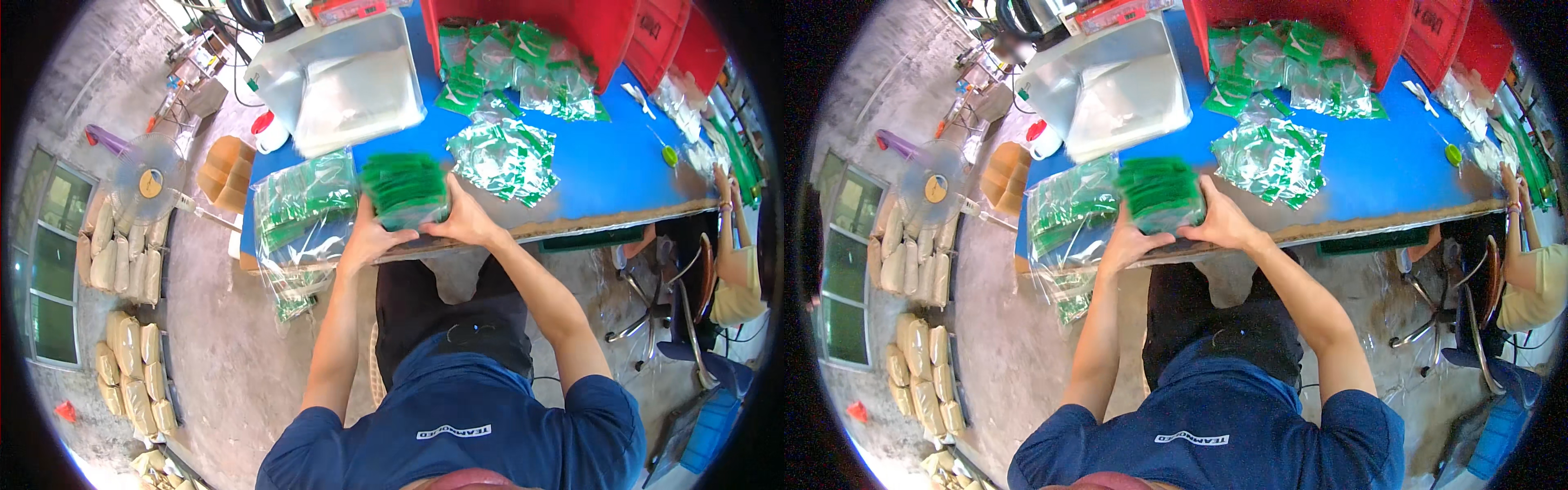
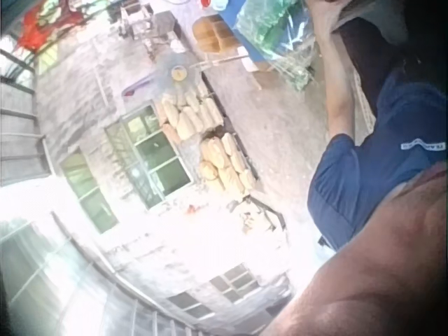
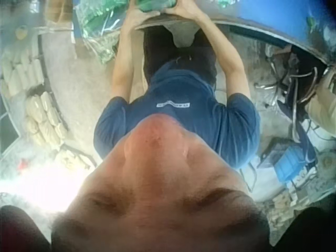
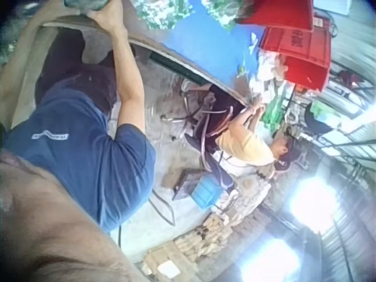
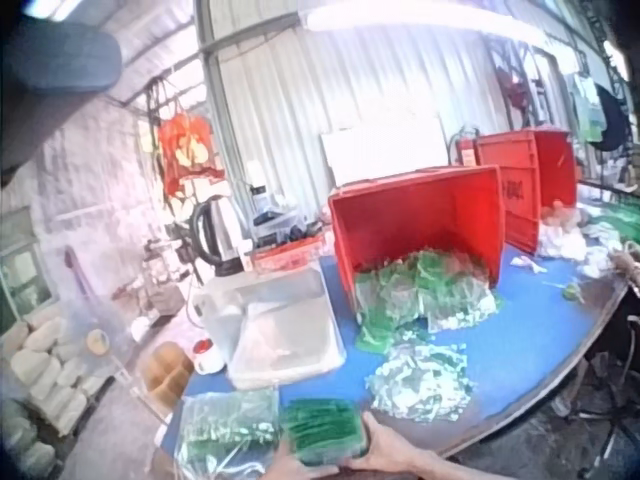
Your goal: The person packages green packages and silver packages into plastic bags by hand.
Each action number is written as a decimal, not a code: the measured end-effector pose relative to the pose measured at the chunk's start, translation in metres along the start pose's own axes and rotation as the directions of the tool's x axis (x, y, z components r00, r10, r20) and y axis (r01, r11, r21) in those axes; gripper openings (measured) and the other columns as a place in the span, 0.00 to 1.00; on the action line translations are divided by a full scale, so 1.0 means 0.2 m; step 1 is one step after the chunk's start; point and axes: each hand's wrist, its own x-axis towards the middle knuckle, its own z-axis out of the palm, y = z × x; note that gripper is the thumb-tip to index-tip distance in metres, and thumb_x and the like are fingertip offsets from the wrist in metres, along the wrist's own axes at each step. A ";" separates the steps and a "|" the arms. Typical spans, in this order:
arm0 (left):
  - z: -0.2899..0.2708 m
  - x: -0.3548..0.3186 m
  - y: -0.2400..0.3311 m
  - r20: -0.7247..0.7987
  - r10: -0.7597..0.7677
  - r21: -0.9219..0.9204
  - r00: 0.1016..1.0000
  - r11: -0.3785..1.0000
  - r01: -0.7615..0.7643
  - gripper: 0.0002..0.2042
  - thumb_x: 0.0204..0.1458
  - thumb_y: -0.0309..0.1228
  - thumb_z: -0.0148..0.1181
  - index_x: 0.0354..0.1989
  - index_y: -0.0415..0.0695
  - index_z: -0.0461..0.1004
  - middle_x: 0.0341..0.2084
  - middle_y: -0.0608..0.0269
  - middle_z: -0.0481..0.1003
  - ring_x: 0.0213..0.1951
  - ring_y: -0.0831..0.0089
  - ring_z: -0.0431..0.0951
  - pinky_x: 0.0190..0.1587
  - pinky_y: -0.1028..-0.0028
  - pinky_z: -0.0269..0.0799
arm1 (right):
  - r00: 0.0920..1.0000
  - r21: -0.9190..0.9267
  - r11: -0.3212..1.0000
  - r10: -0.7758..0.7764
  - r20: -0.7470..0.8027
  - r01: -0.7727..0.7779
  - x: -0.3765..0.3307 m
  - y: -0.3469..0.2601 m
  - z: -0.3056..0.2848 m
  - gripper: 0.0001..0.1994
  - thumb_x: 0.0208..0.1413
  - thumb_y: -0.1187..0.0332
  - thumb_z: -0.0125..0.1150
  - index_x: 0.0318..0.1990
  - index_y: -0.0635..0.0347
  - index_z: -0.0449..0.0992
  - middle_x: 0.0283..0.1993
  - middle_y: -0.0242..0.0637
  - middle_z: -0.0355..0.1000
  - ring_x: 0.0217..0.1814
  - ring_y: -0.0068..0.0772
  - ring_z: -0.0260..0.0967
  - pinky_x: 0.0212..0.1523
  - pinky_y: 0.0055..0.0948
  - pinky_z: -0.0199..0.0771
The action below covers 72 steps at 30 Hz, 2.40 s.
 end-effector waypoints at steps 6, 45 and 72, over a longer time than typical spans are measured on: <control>0.07 0.02 -0.05 0.019 0.091 -0.295 0.996 0.952 -0.082 0.67 0.32 0.27 0.82 0.75 0.53 0.29 0.67 0.51 0.55 0.68 0.60 0.59 0.67 0.61 0.60 | 0.999 -0.040 0.999 -0.036 0.035 0.038 0.00 -0.02 0.00 0.48 0.39 0.60 0.79 0.66 0.59 0.53 0.61 0.53 0.65 0.65 0.54 0.64 0.62 0.43 0.67; 0.15 -0.28 -0.11 0.125 -0.139 -0.960 0.982 0.234 0.155 0.38 0.34 0.25 0.78 0.60 0.39 0.68 0.50 0.56 0.75 0.52 0.65 0.76 0.55 0.64 0.73 | 0.777 0.538 0.562 0.425 0.464 -0.628 -0.16 -0.15 0.03 0.56 0.49 0.17 0.26 0.60 0.67 0.66 0.43 0.56 0.77 0.40 0.44 0.79 0.39 0.36 0.80; -0.18 -0.58 0.15 -0.576 0.249 0.234 0.779 0.963 -0.135 0.37 0.45 0.24 0.68 0.66 0.42 0.59 0.64 0.50 0.60 0.68 0.55 0.58 0.69 0.57 0.53 | 0.939 0.301 0.941 -0.047 -0.341 0.157 -0.24 -0.30 0.10 0.48 0.38 0.68 0.80 0.66 0.63 0.53 0.56 0.45 0.66 0.57 0.36 0.67 0.58 0.35 0.70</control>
